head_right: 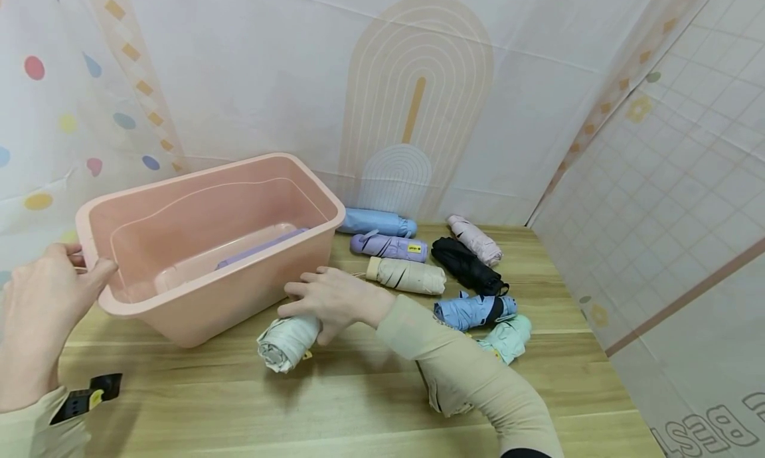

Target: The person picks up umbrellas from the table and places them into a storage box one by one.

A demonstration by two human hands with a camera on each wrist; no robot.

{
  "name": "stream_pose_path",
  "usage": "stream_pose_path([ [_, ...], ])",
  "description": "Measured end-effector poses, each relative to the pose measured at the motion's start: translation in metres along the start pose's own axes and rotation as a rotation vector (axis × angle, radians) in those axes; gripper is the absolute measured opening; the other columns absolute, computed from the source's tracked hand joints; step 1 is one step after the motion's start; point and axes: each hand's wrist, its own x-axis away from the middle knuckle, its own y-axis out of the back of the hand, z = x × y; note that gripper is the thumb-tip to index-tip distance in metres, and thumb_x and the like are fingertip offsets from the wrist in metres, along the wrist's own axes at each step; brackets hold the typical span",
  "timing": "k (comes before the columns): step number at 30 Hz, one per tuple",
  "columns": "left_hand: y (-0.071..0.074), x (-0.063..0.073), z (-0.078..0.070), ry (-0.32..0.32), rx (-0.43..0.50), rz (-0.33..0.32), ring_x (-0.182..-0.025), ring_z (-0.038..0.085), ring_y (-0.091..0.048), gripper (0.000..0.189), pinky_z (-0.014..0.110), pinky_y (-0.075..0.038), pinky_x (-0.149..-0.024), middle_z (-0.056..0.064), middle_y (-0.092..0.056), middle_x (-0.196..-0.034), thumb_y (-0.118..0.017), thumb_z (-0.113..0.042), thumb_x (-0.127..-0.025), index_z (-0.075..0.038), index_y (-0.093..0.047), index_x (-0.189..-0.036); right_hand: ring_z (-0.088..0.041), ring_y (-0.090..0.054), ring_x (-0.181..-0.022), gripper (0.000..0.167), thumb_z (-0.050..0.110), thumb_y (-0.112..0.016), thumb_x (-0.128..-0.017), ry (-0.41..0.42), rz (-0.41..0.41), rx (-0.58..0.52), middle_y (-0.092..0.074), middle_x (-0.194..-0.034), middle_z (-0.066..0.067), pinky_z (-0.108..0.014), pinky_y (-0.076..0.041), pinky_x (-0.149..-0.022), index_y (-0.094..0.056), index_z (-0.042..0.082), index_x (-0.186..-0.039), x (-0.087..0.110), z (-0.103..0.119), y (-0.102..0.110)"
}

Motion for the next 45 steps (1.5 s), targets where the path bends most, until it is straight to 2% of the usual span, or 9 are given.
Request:
stream_pose_path([
  [13,-0.001,0.000,-0.001,-0.010,0.005,-0.019,-0.062,0.037,-0.054,0.059,0.029,-0.033,-0.042,0.037,-0.057,-0.101,-0.052,-0.031,-0.088,0.020,-0.047,-0.117,-0.016,-0.054,-0.095,0.062,0.048,-0.075,-0.060,-0.024,-0.077,0.032,-0.056,-0.109,0.003,-0.031,-0.044,-0.079,-0.057,0.032,-0.118,0.006,-0.014,0.020],
  [18,-0.002,0.000,-0.002,-0.001,0.010,-0.006,-0.060,0.035,-0.053,0.060,0.029,-0.034,-0.041,0.037,-0.057,-0.101,-0.051,-0.032,-0.088,0.020,-0.046,-0.118,-0.016,-0.054,-0.093,0.062,0.051,-0.075,-0.059,-0.031,-0.144,0.046,-0.056,-0.106,0.004,-0.032,-0.044,-0.078,-0.058,0.031,-0.115,0.008,-0.019,0.029],
  [29,-0.002,-0.001,-0.001,-0.003,0.020,-0.004,-0.061,0.036,-0.055,0.060,0.029,-0.035,-0.041,0.039,-0.057,-0.103,-0.051,-0.031,-0.088,0.020,-0.045,-0.119,-0.019,-0.055,-0.108,0.058,0.046,-0.076,-0.060,-0.059,-0.203,0.037,-0.057,-0.110,0.002,-0.034,-0.044,-0.094,-0.059,0.029,-0.114,0.010,-0.028,0.049],
  [37,-0.003,-0.001,-0.001,-0.005,0.015,-0.007,-0.059,0.035,-0.054,0.059,0.030,-0.034,-0.041,0.038,-0.057,-0.101,-0.051,-0.031,-0.088,0.020,-0.045,-0.118,-0.017,-0.053,-0.089,0.053,0.043,-0.073,-0.062,-0.068,-0.264,0.073,-0.056,-0.100,0.005,-0.033,-0.040,-0.076,-0.059,0.029,-0.111,0.008,-0.036,0.063],
  [45,-0.004,-0.001,0.000,-0.009,0.019,-0.010,-0.057,0.033,-0.053,0.059,0.030,-0.035,-0.040,0.038,-0.056,-0.099,-0.052,-0.031,-0.088,0.020,-0.046,-0.116,-0.019,-0.052,-0.089,0.052,0.041,-0.074,-0.060,-0.090,-0.277,0.059,-0.054,-0.100,0.002,-0.034,-0.046,-0.078,-0.060,0.027,-0.109,0.004,-0.047,0.075],
])
